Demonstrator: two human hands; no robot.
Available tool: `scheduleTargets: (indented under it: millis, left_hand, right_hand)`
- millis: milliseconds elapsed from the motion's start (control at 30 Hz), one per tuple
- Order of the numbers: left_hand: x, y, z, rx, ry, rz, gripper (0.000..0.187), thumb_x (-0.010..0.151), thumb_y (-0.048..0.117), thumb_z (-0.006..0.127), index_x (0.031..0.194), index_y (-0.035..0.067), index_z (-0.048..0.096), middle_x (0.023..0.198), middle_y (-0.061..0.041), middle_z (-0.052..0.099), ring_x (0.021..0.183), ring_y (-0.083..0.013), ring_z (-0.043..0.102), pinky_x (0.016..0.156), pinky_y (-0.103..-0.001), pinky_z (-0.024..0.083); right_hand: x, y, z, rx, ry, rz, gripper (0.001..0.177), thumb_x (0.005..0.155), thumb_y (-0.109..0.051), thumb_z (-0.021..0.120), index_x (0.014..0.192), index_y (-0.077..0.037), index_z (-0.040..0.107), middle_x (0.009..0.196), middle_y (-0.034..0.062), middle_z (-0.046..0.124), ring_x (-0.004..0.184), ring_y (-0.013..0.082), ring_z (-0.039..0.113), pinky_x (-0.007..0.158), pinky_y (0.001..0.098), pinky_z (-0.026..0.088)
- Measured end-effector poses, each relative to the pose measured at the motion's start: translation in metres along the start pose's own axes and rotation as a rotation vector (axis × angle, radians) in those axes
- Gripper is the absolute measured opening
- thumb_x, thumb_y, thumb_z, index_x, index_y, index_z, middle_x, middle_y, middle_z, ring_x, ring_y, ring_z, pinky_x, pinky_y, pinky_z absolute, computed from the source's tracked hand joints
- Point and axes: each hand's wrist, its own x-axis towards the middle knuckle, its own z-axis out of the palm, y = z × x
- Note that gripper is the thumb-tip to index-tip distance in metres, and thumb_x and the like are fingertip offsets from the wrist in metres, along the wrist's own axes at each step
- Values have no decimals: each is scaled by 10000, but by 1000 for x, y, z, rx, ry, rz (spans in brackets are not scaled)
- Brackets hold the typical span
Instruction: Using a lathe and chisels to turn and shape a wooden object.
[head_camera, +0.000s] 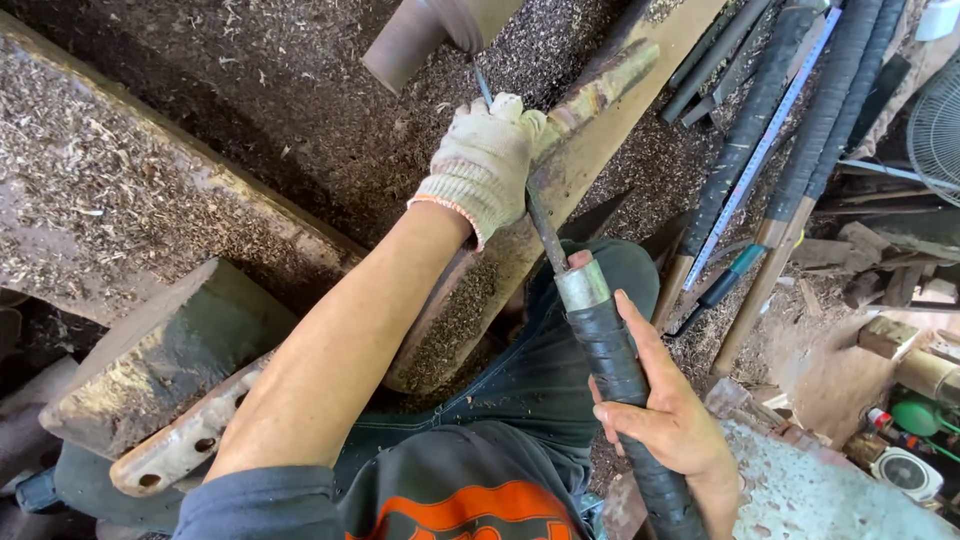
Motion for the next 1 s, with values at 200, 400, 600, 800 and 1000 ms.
scheduleTargets:
  millis: [200,400,600,800,1000]
  left_hand:
    - [7,-2,4,88,-27,23,583,732,139,759,1283,79,576,1242,-262,531,1229,-475,506,1059,-533,392]
    - [6,-3,9,146,23,51,552,736,164,753,1260,84,601,1231,-274,541,1237,-492,502,1085,-564,349]
    - [3,-1,8,145,75,60,562,701,185,787,1234,118,622,1210,-242,552,1213,-485,516,1066,-560,363]
    - [4,0,9,157,88,48,600,674,200,807,1240,129,621,1180,-224,557,1164,-460,543,1036,-569,374]
    - [2,5,3,76,20,-65,522,807,153,741,1307,113,598,1194,-206,560,1105,-429,590,1013,-567,434]
  right_hand:
    - [2,2,-1,-9,-7,-22,1168,722,55,755,1646,-290,130,924,142,654,581,157,623,511,305,556]
    - [5,15,-9,-21,-53,-82,1150,746,60,741,1652,-268,113,925,138,648,598,145,619,531,290,554]
    - [7,20,-11,-7,-85,-133,1132,754,56,740,1655,-225,115,940,123,637,632,137,609,564,287,546]
    - [12,30,-17,13,-120,-168,1116,788,48,744,1662,-221,105,937,109,626,663,131,602,590,286,546]
    - [16,34,-21,-1,-128,-165,1118,779,45,732,1661,-225,101,939,99,618,660,126,602,569,280,540]
